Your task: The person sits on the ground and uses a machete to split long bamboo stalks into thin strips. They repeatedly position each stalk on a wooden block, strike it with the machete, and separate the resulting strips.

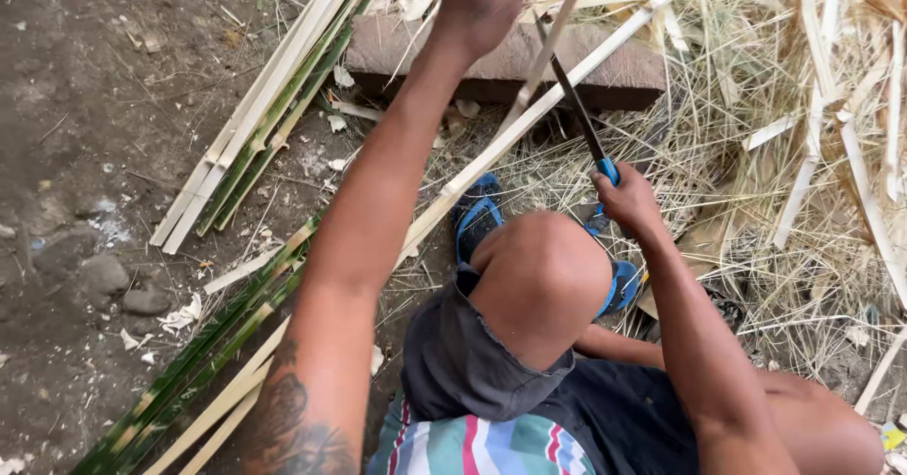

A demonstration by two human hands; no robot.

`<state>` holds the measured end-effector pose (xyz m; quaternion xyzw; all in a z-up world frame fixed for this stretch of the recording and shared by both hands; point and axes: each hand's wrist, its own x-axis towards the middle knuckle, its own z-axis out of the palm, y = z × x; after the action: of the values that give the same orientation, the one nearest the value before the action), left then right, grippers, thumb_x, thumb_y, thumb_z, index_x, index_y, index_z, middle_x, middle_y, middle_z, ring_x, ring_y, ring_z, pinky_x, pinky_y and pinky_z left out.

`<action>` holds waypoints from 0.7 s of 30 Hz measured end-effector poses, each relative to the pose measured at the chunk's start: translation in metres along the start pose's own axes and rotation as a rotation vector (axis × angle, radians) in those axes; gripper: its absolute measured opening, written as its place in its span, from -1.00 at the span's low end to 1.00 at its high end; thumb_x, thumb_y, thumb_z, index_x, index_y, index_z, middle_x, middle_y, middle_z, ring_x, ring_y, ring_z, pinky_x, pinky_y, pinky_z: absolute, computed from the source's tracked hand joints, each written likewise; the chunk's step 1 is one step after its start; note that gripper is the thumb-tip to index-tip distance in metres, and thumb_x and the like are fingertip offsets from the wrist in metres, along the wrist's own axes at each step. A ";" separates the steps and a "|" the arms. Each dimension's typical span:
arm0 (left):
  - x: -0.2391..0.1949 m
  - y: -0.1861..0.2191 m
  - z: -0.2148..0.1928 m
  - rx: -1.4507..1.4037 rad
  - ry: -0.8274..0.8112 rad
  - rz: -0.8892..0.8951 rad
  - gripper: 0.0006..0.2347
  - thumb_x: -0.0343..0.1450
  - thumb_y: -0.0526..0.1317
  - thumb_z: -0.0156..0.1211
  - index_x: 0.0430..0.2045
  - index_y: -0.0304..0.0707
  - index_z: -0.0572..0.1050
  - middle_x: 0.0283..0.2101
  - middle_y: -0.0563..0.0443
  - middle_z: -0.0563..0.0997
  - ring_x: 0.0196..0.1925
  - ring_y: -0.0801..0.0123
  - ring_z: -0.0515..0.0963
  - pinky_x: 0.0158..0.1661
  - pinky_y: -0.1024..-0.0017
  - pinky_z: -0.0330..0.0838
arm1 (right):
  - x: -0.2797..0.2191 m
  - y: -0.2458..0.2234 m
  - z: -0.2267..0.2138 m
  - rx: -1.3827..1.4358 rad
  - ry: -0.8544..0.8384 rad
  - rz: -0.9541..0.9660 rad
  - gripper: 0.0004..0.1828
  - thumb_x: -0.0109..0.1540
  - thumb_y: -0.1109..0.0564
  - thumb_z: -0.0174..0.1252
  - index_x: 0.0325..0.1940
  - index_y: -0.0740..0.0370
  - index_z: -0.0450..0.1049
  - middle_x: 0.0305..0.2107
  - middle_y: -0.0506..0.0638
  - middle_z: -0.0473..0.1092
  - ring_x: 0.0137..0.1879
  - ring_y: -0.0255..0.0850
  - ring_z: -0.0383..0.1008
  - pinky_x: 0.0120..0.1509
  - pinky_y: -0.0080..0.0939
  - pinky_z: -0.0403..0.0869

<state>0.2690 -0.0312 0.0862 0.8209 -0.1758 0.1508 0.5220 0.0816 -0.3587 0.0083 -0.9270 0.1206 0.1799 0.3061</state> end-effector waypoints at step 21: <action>-0.192 -0.095 0.049 0.277 -0.256 -0.869 -0.79 0.60 -0.14 -0.10 0.04 -0.01 0.47 -0.15 -0.06 0.58 -0.20 0.05 0.63 -0.24 0.08 0.53 | -0.047 -0.038 0.030 0.152 0.202 -0.314 -0.64 0.45 0.13 -0.03 0.29 0.29 0.16 -0.50 0.05 0.41 -0.45 -0.12 0.48 -0.41 -0.01 0.41</action>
<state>0.1435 -0.0130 -0.0929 0.8922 0.1428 -0.1621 0.3966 0.0439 -0.3051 0.0256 -0.9221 0.0178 0.0262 0.3857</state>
